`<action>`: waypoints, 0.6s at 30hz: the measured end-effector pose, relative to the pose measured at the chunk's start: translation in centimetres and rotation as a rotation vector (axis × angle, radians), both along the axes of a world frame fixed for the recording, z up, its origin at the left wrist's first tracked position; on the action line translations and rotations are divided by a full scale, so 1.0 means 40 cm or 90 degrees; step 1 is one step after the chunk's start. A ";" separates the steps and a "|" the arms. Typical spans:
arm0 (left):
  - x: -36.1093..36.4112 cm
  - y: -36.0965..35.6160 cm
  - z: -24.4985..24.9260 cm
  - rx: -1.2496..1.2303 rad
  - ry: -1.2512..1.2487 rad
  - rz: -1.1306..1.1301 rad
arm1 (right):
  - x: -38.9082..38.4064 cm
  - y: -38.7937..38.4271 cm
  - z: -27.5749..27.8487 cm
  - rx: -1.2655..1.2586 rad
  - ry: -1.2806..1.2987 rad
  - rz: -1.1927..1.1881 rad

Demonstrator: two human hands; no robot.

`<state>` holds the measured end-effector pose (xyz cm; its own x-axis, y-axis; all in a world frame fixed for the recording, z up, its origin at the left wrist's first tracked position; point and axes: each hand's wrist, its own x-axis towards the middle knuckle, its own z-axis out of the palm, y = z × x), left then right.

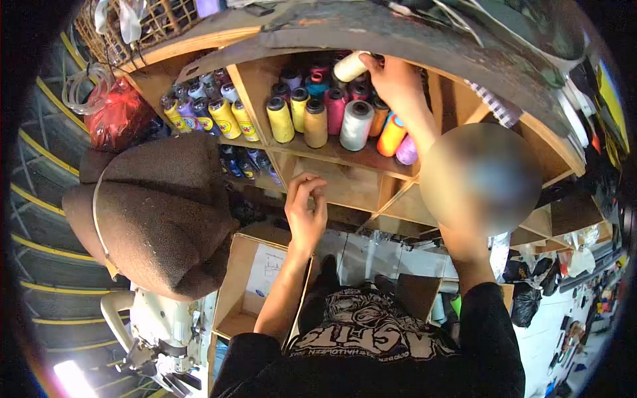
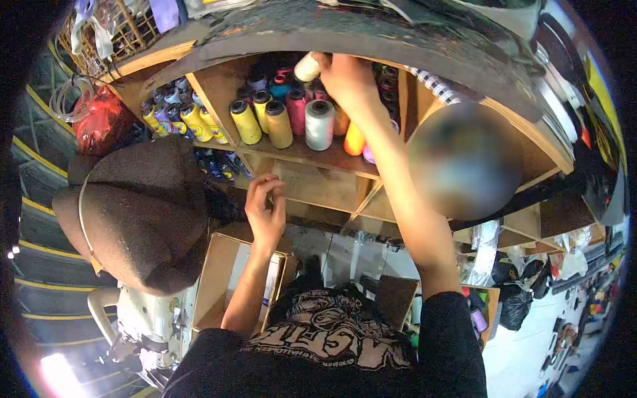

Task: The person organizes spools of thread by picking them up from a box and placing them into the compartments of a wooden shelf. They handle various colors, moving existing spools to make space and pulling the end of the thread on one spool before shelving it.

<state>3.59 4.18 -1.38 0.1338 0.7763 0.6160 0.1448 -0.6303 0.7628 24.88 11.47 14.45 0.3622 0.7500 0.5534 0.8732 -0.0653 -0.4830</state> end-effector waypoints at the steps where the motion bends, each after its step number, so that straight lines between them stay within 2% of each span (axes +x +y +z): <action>1: -0.005 -0.002 -0.006 0.011 0.004 -0.001 | 0.022 0.037 -0.013 0.022 -0.026 0.042; 3: -0.015 0.004 -0.024 -0.010 0.007 -0.006 | 0.058 0.095 -0.034 0.069 -0.077 0.126; 7: -0.030 0.020 -0.057 -0.047 -0.006 -0.012 | 0.055 0.136 -0.038 0.007 -0.205 0.166; 8: -0.035 0.022 -0.063 -0.056 -0.009 -0.013 | 0.065 0.140 -0.036 -0.073 -0.217 0.190; 11: -0.041 0.032 -0.074 -0.052 -0.009 -0.010 | 0.058 0.159 -0.067 -0.141 -0.228 0.160; 12: -0.042 0.033 -0.076 -0.053 0.000 -0.008 | 0.048 0.162 -0.075 -0.088 -0.233 0.199; 15: -0.037 0.036 -0.070 -0.061 0.010 -0.010 | 0.046 0.149 -0.072 -0.118 -0.271 0.173; 18: -0.022 0.057 -0.049 -0.041 0.023 -0.015 | 0.050 0.153 -0.076 -0.172 -0.284 0.228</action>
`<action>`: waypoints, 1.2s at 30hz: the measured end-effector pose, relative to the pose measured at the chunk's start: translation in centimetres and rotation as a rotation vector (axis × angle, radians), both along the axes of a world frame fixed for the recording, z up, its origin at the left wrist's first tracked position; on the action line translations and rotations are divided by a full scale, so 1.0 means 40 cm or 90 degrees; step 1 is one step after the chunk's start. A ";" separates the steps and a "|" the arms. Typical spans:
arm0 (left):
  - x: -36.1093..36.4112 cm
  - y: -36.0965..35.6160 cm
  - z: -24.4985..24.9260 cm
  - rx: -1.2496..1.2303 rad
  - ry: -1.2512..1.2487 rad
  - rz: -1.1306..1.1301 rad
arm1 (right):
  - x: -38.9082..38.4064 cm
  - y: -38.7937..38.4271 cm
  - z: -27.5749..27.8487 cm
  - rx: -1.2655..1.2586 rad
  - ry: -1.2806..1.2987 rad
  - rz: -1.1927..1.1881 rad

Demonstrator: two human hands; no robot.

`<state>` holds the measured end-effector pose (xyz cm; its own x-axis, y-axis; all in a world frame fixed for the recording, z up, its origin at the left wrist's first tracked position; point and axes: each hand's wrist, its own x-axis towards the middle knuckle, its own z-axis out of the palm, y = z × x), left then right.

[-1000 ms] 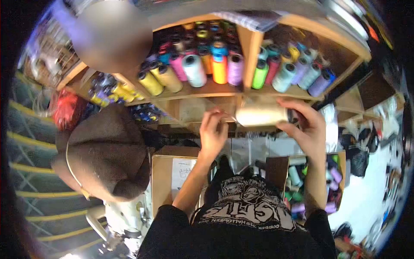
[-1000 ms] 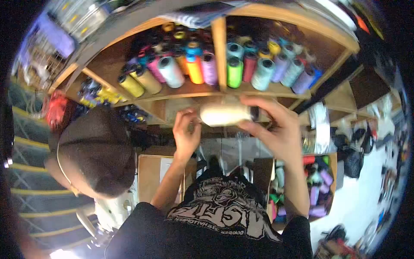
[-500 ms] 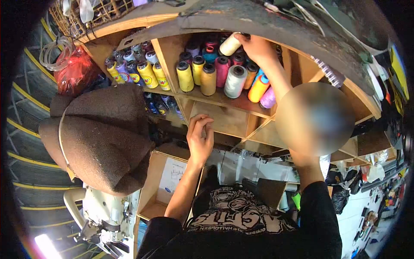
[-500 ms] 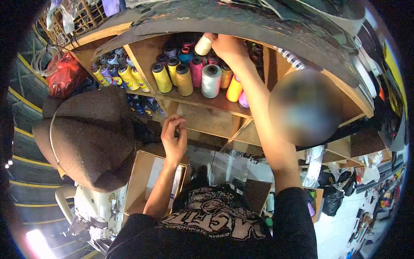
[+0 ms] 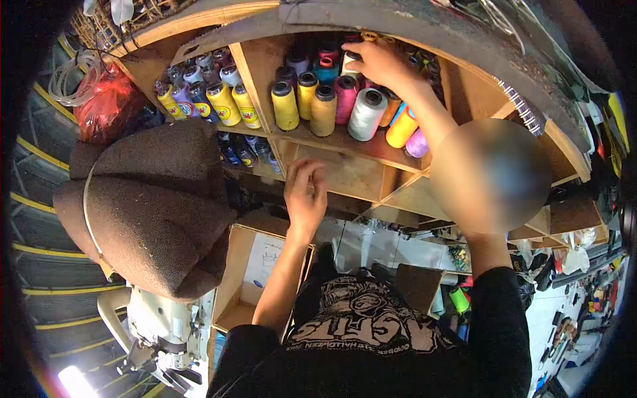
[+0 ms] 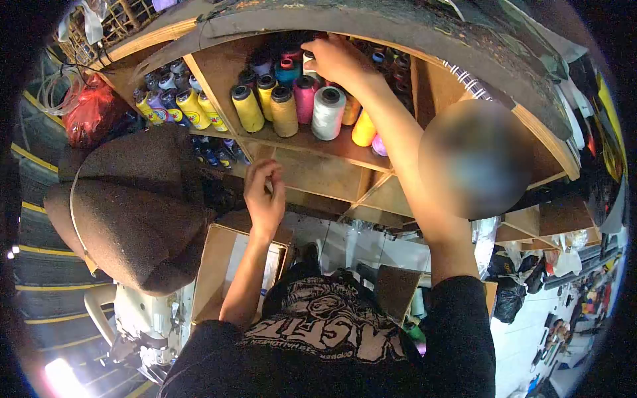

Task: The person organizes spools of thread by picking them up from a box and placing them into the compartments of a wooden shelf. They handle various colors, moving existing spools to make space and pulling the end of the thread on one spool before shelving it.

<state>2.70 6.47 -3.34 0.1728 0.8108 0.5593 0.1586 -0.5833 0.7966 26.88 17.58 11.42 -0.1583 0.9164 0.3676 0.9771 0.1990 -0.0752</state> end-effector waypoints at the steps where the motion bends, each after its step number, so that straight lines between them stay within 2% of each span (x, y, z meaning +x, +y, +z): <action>1: 0.009 0.023 -0.006 0.033 0.018 0.018 | 0.005 0.013 -0.010 -0.024 -0.014 -0.032; 2: 0.020 0.043 -0.008 0.065 0.037 0.035 | 0.003 0.028 -0.025 -0.049 -0.028 -0.064; 5: 0.079 0.094 0.008 -0.002 -0.069 0.064 | -0.019 0.008 -0.018 -0.110 -0.045 -0.103; 7: 0.109 0.107 0.034 -0.092 -0.048 0.058 | -0.063 -0.042 0.016 -0.163 -0.062 -0.131; 8: 0.118 0.110 0.042 -0.137 -0.039 0.055 | -0.039 -0.005 -0.013 -0.208 -0.060 -0.116; 11: 0.118 0.131 0.035 -0.133 0.001 0.087 | -0.022 -0.005 -0.044 -0.148 -0.131 -0.032; 14: 0.115 0.125 0.048 -0.106 0.012 0.094 | 0.016 0.004 -0.105 0.004 -0.162 0.017; 16: 0.112 0.128 0.028 -0.077 0.002 0.088 | 0.021 0.007 -0.082 -0.081 -0.169 0.044; 18: 0.108 0.137 0.014 -0.084 0.003 0.079 | 0.016 -0.007 -0.064 -0.044 0.065 -0.009; 21: 0.103 0.138 -0.005 -0.130 -0.006 0.060 | -0.022 -0.108 0.023 -0.025 0.241 -0.081; 22: 0.104 0.140 -0.014 -0.125 -0.024 0.050 | -0.019 -0.123 0.009 0.049 0.166 -0.088; 26: 0.103 0.123 0.005 -0.078 0.026 0.080 | -0.017 -0.111 -0.043 -0.009 0.018 -0.092; 27: 0.104 0.125 -0.002 -0.078 0.010 0.070 | -0.017 -0.099 -0.056 -0.074 0.051 -0.084; 29: 0.103 0.130 -0.023 -0.078 -0.026 0.051 | -0.005 -0.100 -0.083 0.075 -0.013 -0.027; 32: 0.089 0.098 -0.022 -0.088 -0.028 0.064 | -0.043 -0.182 -0.034 0.100 0.197 -0.120; 34: 0.080 0.069 -0.016 -0.028 0.029 0.099 | -0.051 -0.296 -0.015 0.246 0.274 0.043; 36: 0.081 0.054 0.004 0.036 0.076 0.114 | -0.056 -0.439 -0.031 0.132 0.339 0.004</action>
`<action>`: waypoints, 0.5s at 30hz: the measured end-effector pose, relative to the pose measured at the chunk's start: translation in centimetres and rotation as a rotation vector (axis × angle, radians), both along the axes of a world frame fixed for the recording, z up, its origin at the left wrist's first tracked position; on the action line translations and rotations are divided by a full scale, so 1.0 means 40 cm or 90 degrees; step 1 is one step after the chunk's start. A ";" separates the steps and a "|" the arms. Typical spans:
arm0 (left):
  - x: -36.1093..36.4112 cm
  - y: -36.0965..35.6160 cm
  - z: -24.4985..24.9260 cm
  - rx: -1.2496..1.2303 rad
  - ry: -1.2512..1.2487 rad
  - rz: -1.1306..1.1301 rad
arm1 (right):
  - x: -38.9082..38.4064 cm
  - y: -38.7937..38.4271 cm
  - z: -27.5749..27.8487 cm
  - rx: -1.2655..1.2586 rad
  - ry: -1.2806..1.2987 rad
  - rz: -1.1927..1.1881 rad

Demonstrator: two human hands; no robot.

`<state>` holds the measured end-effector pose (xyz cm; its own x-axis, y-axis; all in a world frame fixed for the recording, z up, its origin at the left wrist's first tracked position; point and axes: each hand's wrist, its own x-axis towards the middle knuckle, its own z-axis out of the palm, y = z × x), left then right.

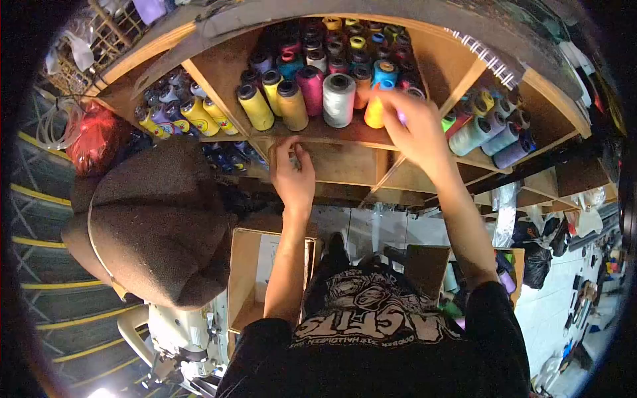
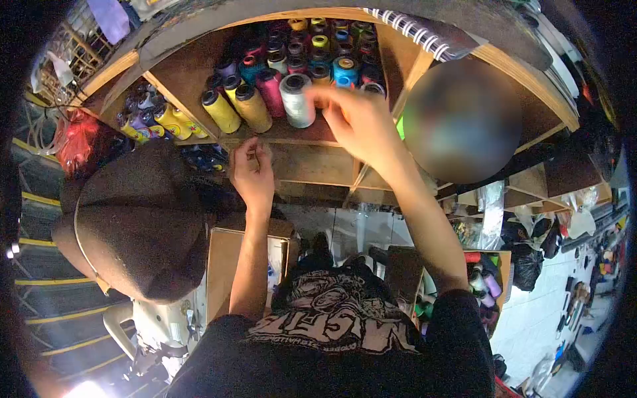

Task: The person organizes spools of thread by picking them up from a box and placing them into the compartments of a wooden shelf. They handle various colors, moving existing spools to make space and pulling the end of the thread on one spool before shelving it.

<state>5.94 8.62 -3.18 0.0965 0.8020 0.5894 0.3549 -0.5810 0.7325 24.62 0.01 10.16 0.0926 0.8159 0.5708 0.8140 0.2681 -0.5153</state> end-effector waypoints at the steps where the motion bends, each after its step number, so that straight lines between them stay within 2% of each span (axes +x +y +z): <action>1: 0.006 -0.005 0.021 0.035 0.020 -0.007 | 0.010 -0.064 -0.036 -0.016 0.062 0.021; 2: 0.014 -0.013 0.040 0.069 0.040 -0.014 | 0.025 -0.129 -0.074 -0.032 0.123 0.041; 5: 0.066 -0.026 0.088 0.014 0.014 -0.069 | 0.093 -0.336 -0.169 -0.297 0.245 -0.012; 6: 0.091 -0.021 0.078 0.058 -0.020 -0.058 | 0.127 -0.413 -0.200 -0.387 0.284 -0.023; 8: 0.133 -0.026 0.058 -0.070 -0.040 -0.064 | 0.166 -0.580 -0.271 -0.439 0.358 -0.173; 9: 0.148 -0.031 0.044 -0.136 -0.045 -0.068 | 0.183 -0.673 -0.332 -0.400 0.486 -0.244; 10: 0.150 -0.028 0.025 -0.104 -0.009 -0.055 | 0.209 -0.777 -0.412 -0.386 0.460 -0.342; 11: 0.160 -0.043 0.045 -0.055 -0.024 -0.056 | 0.241 -0.909 -0.525 -0.397 0.515 -0.455; 12: 0.164 -0.042 0.036 -0.081 0.008 -0.040 | 0.231 -0.992 -0.562 -0.425 0.432 -0.556; 13: 0.163 -0.034 0.026 -0.106 0.040 -0.020 | 0.240 -1.123 -0.690 -0.401 0.411 -0.604; 14: 0.164 -0.030 0.020 -0.078 0.013 -0.027 | 0.211 -1.186 -0.694 -0.567 0.494 -0.672; 15: 0.166 -0.026 0.014 -0.052 0.003 -0.026 | 0.178 -1.242 -0.724 -0.623 0.475 -0.683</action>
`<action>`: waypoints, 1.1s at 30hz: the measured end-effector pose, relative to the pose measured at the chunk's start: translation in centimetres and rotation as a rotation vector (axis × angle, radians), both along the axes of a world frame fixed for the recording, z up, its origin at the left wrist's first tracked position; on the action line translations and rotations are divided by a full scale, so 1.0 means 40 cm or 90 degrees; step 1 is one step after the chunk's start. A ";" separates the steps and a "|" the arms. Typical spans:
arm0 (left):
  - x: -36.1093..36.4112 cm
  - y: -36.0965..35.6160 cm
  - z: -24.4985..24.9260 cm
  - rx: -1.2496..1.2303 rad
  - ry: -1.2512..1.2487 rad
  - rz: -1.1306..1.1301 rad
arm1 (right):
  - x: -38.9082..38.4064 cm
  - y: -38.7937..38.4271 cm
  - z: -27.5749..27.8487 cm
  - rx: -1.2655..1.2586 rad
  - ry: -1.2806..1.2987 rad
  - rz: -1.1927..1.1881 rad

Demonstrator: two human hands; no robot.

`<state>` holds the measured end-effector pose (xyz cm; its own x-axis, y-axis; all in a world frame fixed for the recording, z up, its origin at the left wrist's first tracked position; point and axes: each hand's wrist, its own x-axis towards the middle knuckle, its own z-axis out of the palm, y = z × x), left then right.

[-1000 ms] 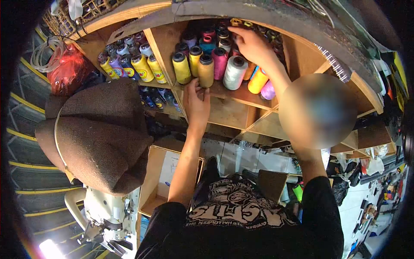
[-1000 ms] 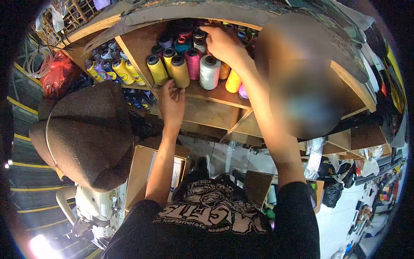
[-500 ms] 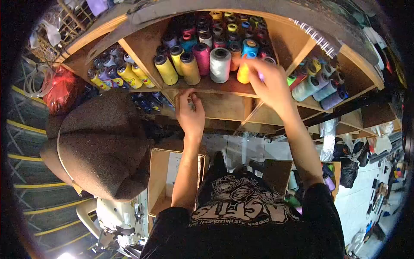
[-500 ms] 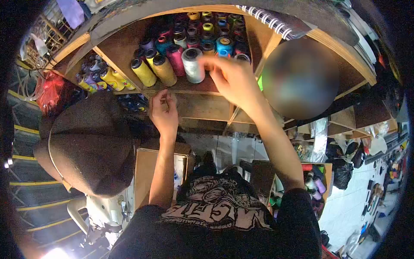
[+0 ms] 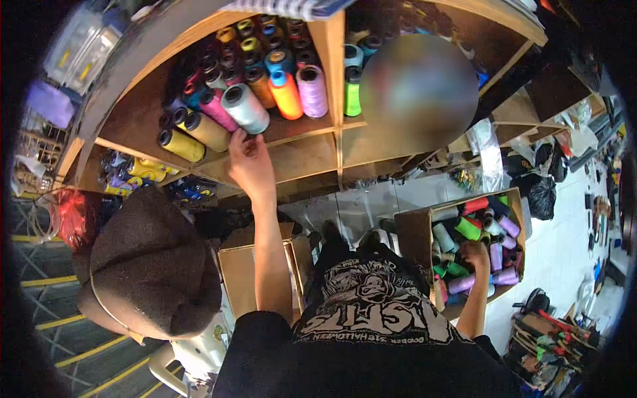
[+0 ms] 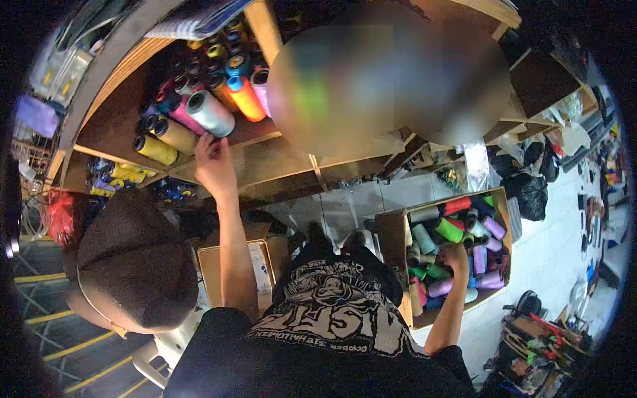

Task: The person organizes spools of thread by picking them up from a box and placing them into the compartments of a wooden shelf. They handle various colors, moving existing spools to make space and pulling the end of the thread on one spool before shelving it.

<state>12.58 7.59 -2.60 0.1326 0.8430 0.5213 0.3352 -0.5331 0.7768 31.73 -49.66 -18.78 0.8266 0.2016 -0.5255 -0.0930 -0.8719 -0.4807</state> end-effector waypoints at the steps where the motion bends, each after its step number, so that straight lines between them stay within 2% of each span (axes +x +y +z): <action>1: 0.001 0.004 -0.006 0.024 -0.010 0.002 | -0.038 -0.035 -0.032 -0.023 -0.024 0.033; 3: 0.002 0.012 -0.018 0.058 -0.032 0.018 | -0.114 -0.065 -0.106 -0.039 -0.109 0.094; 5: -0.009 0.020 -0.034 0.002 -0.062 0.046 | -0.166 -0.059 -0.177 -0.089 -0.182 0.136; 6: -0.017 0.032 -0.043 -0.024 -0.079 0.064 | -0.180 -0.079 -0.275 -0.250 -0.251 0.197; 7: -0.023 0.051 -0.052 -0.003 -0.096 0.035 | -0.190 -0.040 -0.230 -0.284 -0.218 0.175; 8: -0.029 0.070 -0.061 -0.047 -0.126 0.028 | -0.196 -0.002 -0.181 -0.318 -0.183 0.153; 10: -0.024 0.073 -0.043 -0.139 -0.194 0.024 | -0.173 -0.002 -0.166 -0.344 -0.105 0.175; 11: -0.025 0.072 -0.035 -0.150 -0.165 0.029 | -0.156 -0.001 -0.157 -0.357 -0.069 0.188; 14: -0.032 0.081 -0.050 -0.174 -0.224 0.001 | -0.134 0.011 -0.090 -0.379 0.010 0.318; 15: -0.040 0.068 -0.045 -0.121 -0.159 0.000 | -0.128 -0.073 -0.206 -0.349 -0.115 0.395; 18: -0.064 0.044 -0.057 -0.010 -0.112 0.027 | -0.081 -0.031 -0.099 -0.336 -0.070 0.305; 19: -0.061 0.014 -0.040 0.001 -0.098 0.045 | -0.070 0.020 0.013 -0.304 -0.110 0.289; 21: -0.058 -0.025 -0.034 -0.080 -0.148 0.016 | -0.011 0.001 0.100 0.016 -0.104 0.206; 22: -0.065 -0.038 -0.031 -0.120 -0.171 0.002 | 0.007 0.089 0.241 -0.084 -0.079 0.171; 23: -0.076 -0.040 -0.050 -0.141 -0.173 -0.030 | 0.026 0.116 0.305 -0.008 -0.126 0.180; 24: -0.078 -0.053 -0.046 -0.129 -0.142 -0.075 | 0.024 0.207 0.441 0.074 -0.103 0.173; 26: -0.074 -0.104 -0.041 -0.106 -0.082 -0.159 | 0.052 0.307 0.523 0.235 -0.211 0.285; 27: -0.071 -0.140 -0.022 -0.191 -0.044 -0.238 | 0.044 0.388 0.587 0.277 -0.114 0.260; 28: -0.067 -0.179 0.012 -0.276 -0.008 -0.316 | 0.022 0.489 0.642 0.354 -0.166 0.346; 29: -0.069 -0.216 0.050 -0.243 0.075 -0.387 | 0.003 0.578 0.671 0.424 -0.195 0.430; 30: -0.066 -0.244 0.086 -0.208 0.159 -0.457 | -0.013 0.660 0.688 0.434 -0.155 0.479; 31: -0.058 -0.259 0.112 -0.120 0.142 -0.488 | -0.042 0.750 0.723 0.499 -0.127 0.548; 32: -0.054 -0.270 0.128 -0.032 0.126 -0.514 | -0.055 0.830 0.716 0.526 -0.255 0.660; 33: -0.054 -0.277 0.132 -0.002 0.129 -0.429 | -0.077 0.904 0.724 0.549 -0.237 0.683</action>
